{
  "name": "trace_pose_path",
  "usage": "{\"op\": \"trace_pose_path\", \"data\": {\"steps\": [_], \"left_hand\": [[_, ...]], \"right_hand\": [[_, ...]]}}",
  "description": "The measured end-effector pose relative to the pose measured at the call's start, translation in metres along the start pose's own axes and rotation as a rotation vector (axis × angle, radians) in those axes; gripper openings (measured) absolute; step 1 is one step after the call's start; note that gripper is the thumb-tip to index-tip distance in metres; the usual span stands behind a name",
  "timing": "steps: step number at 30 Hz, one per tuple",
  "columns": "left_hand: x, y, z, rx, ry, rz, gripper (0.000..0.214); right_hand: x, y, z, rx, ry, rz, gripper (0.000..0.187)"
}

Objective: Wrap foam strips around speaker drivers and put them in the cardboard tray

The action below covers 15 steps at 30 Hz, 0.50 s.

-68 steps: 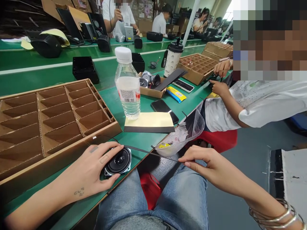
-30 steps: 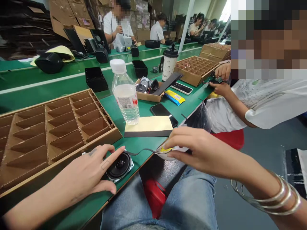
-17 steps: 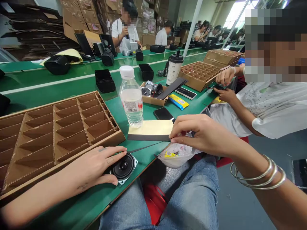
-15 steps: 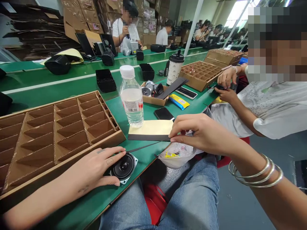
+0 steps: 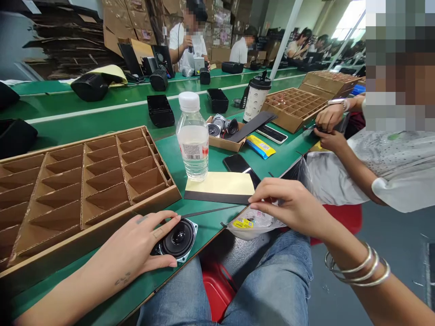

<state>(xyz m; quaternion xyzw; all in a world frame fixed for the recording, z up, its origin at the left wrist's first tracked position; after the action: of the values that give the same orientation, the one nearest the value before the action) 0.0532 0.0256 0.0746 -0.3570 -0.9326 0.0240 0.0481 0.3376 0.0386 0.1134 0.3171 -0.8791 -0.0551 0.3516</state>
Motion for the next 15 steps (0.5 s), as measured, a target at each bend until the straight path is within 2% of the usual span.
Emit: {"op": "trace_pose_path", "data": {"steps": [7,11,15], "left_hand": [[0.002,0.004,0.000,0.057,-0.001,-0.007,0.066],[0.003,0.007,-0.003,0.082,-0.001,-0.006,0.065],[0.002,0.006,-0.004,0.054,0.025,-0.005,0.065]], "right_hand": [[-0.010,-0.038,0.023,0.079,0.115,0.110,0.011],[-0.004,-0.050,0.033,0.093,0.162,0.098,0.009],[0.006,-0.057,0.040,0.101,0.208,0.055,0.007]]}}
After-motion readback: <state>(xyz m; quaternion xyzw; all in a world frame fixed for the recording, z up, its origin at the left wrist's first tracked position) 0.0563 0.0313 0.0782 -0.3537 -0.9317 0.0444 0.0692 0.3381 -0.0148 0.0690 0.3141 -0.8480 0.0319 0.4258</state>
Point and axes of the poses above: each hand's wrist, its own y-axis towards the middle knuckle, its own z-axis out of the palm, x = y × z, the point moved 2 cm from there along y, towards the middle knuckle, and after that the axes turned 3 degrees about y, right-handed, at the moved point
